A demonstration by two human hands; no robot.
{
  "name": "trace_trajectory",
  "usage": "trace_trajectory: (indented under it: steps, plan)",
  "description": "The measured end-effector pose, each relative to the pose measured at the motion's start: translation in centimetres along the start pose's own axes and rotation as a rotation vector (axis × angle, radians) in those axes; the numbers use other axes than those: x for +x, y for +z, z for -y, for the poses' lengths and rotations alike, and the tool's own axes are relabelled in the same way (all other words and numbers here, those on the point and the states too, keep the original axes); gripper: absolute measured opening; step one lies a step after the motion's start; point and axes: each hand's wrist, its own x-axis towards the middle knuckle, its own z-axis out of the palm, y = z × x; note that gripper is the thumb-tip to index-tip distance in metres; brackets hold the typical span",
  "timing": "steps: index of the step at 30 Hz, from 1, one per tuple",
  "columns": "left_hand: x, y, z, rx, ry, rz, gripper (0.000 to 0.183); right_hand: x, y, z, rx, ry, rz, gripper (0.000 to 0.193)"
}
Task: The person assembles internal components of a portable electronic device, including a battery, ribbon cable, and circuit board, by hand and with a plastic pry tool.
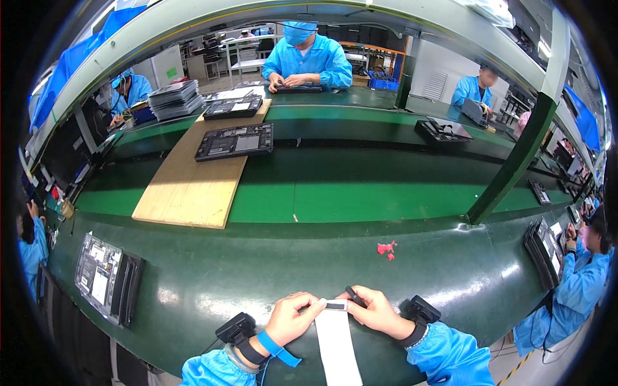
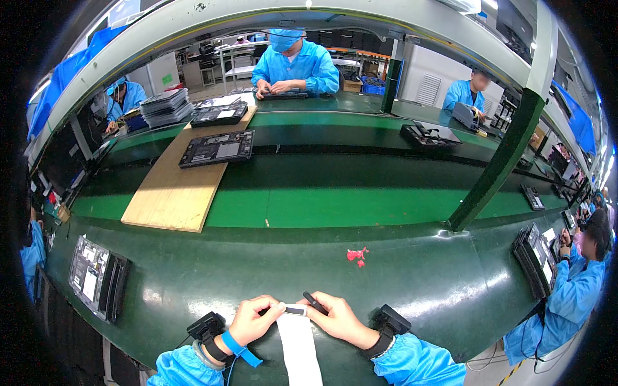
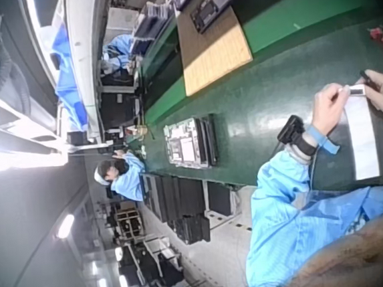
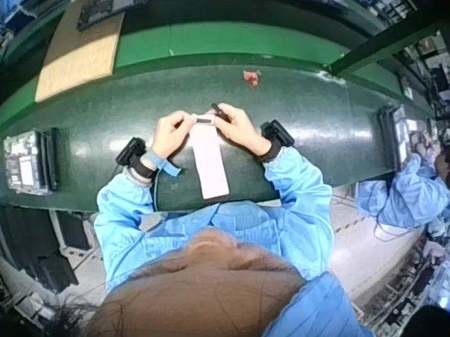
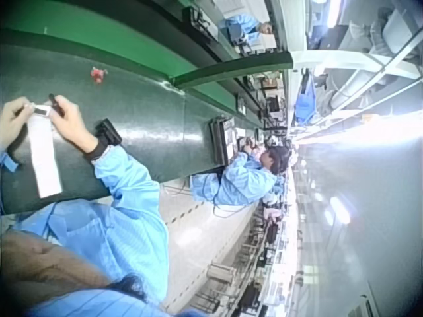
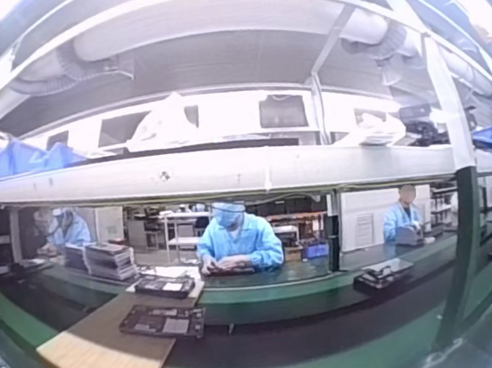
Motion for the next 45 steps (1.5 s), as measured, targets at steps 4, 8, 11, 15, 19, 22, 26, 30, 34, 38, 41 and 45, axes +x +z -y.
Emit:
trace_trajectory:
  steps: [4,8,11,15,19,22,26,30,34,38,41,45]
  plan:
    - [-0.1,0.2,-0.5,-0.043,0.003,0.051,0.017,-0.1,-0.2,-0.4,-0.037,0.067,0.000,0.017]
    - [-0.1,0.3,-0.5,-0.039,0.070,0.122,0.025,-0.1,-0.1,-0.9,-0.266,-0.181,0.005,0.018]
    - [-0.2,0.1,-0.1,-0.020,0.085,0.137,0.026,-0.1,0.0,-0.6,-0.310,-0.176,0.000,0.014]
    - [-0.1,-0.2,-0.1,0.020,0.066,0.180,0.027,-0.4,0.0,-0.4,-0.318,-0.136,-0.012,0.014]
    - [-0.2,-0.1,-0.8,-0.045,0.080,0.142,0.028,-0.4,0.1,0.1,-0.308,-0.140,-0.003,0.015]
    - [-0.2,-0.1,-0.9,-0.066,0.104,0.139,0.030,-0.3,0.3,-0.7,-0.208,-0.179,-0.022,0.013]
    - [-0.2,-0.1,-0.4,-0.021,0.081,0.150,0.031,-0.3,0.5,-1.0,-0.069,-0.212,-0.059,0.014]
    - [-0.3,-0.2,-1.0,-0.019,0.116,0.147,0.030,-0.5,0.1,-0.1,-0.140,-0.175,0.012,0.012]
    - [-0.2,-0.1,-0.8,-0.002,0.118,0.178,0.027,-0.6,-0.2,-0.8,-0.172,-0.146,0.041,0.012]
    - [-0.3,0.1,-0.4,0.061,0.136,0.144,0.021,-0.5,0.2,-0.5,-0.058,-0.143,0.070,0.011]
    - [-0.3,0.2,-0.3,0.091,0.178,0.103,0.015,-0.3,0.7,-0.2,0.032,-0.153,0.033,0.012]
    - [-0.3,0.3,-0.6,0.120,0.154,0.062,0.012,-0.3,0.4,-0.2,-0.017,-0.189,0.061,0.013]
